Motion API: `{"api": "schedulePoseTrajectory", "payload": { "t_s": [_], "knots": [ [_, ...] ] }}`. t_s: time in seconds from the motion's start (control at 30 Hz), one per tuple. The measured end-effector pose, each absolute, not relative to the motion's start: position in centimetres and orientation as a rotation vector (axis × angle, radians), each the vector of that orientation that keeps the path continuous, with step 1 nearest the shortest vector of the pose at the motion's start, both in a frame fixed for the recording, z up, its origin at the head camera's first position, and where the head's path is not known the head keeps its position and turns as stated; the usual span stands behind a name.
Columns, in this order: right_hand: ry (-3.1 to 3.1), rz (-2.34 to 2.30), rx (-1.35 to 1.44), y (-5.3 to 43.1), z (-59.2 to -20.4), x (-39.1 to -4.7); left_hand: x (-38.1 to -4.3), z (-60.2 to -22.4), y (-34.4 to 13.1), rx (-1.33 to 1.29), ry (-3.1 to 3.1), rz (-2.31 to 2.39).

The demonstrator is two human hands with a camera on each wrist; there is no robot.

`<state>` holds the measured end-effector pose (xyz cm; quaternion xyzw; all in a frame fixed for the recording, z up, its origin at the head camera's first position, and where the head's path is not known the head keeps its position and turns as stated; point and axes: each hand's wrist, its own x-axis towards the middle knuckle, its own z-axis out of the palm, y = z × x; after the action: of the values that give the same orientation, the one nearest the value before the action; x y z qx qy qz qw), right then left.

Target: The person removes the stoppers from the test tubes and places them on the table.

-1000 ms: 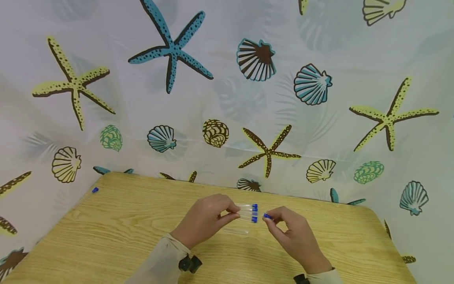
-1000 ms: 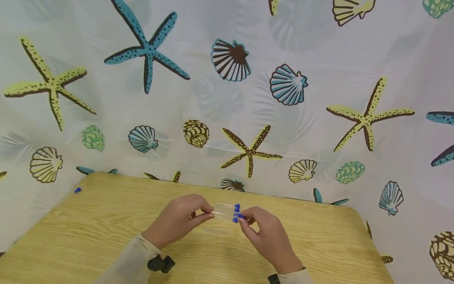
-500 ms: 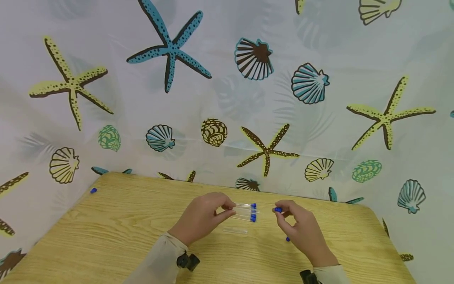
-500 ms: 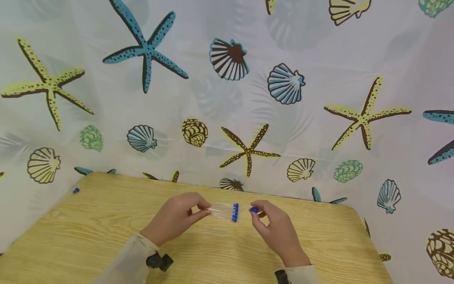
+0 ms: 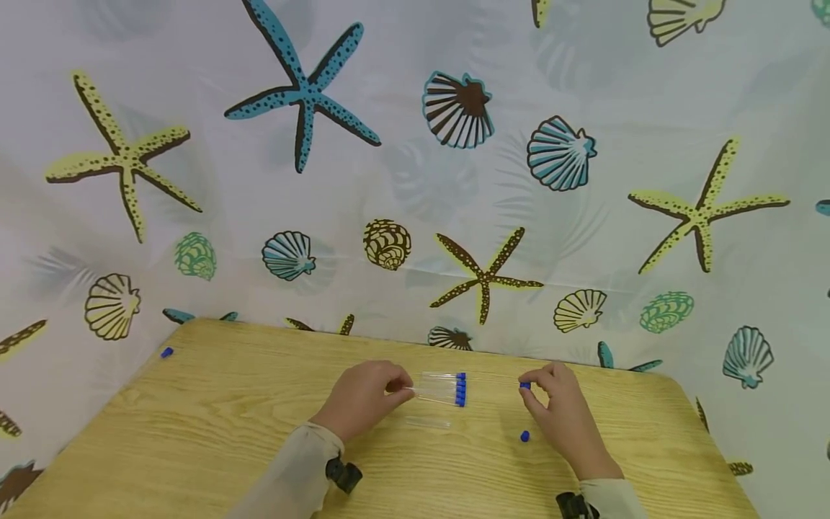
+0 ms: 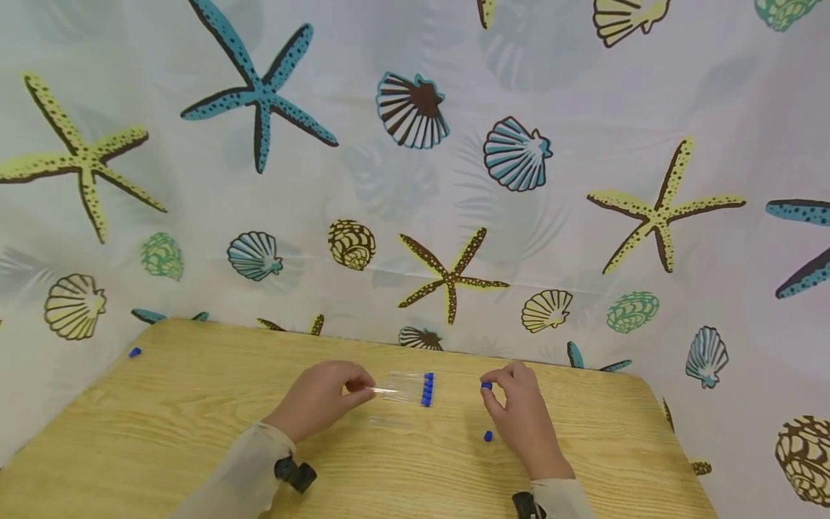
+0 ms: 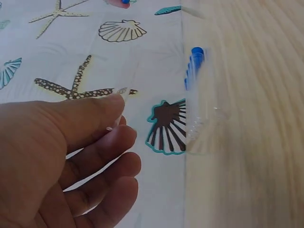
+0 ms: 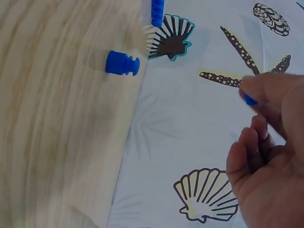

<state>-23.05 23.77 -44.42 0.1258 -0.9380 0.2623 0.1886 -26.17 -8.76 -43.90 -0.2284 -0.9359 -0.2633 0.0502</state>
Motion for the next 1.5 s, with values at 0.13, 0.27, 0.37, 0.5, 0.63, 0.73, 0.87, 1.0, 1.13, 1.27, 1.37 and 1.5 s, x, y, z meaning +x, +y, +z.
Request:
{"api": "schedulePoseTrajectory", "payload": {
  "t_s": [0.13, 0.27, 0.37, 0.5, 0.63, 0.73, 0.87, 1.0, 1.13, 1.27, 1.37, 1.5],
  "knots": [
    [-2.729, 0.752, 0.24, 23.9, -44.4, -23.1, -26.8, -45.1, -8.9, -0.658, -2.893, -0.828],
    [-2.805, 0.825, 0.118, 23.9, -44.4, -23.1, -27.2, -46.3, -9.0, -0.645, -2.929, -0.833],
    [-2.826, 0.849, 0.065, 24.0, -44.6, -23.1, -27.3, -47.1, -9.1, -0.652, -2.943, -0.821],
    [-2.853, 0.861, 0.034, 24.1, -44.9, -23.0, -27.4, -47.8, -9.2, -0.678, -2.954, -0.804],
    [-2.911, 0.896, 0.023, 24.1, -45.2, -23.1, -27.4, -48.0, -9.3, -0.707, -2.965, -0.796],
    [-2.944, 0.874, 0.04, 24.2, -45.4, -23.1, -27.4, -48.0, -9.3, -0.726, -2.972, -0.8],
    [-2.974, 0.845, 0.027, 24.4, -45.6, -23.1, -27.4, -47.9, -9.1, -0.759, -2.977, -0.806],
    [-3.018, 0.912, -0.009, 24.4, -45.7, -23.0, -27.4, -48.0, -9.0, -0.788, -2.982, -0.775],
    [-3.042, 0.96, -0.003, 24.4, -45.9, -23.0, -27.5, -48.0, -8.9, -0.801, -2.995, -0.769],
    [-3.054, 0.947, 0.007, 24.6, -46.2, -23.1, -27.7, -48.0, -8.7, -0.821, -3.008, -0.774],
    [-3.059, 0.935, 0.013, 24.6, -46.3, -23.1, -28.0, -48.0, -8.6, -0.833, -3.014, -0.768],
    [-3.06, 0.929, 0.026, 24.7, -46.3, -23.1, -28.2, -48.1, -8.3, -0.814, -3.022, -0.759]
  ]
}}
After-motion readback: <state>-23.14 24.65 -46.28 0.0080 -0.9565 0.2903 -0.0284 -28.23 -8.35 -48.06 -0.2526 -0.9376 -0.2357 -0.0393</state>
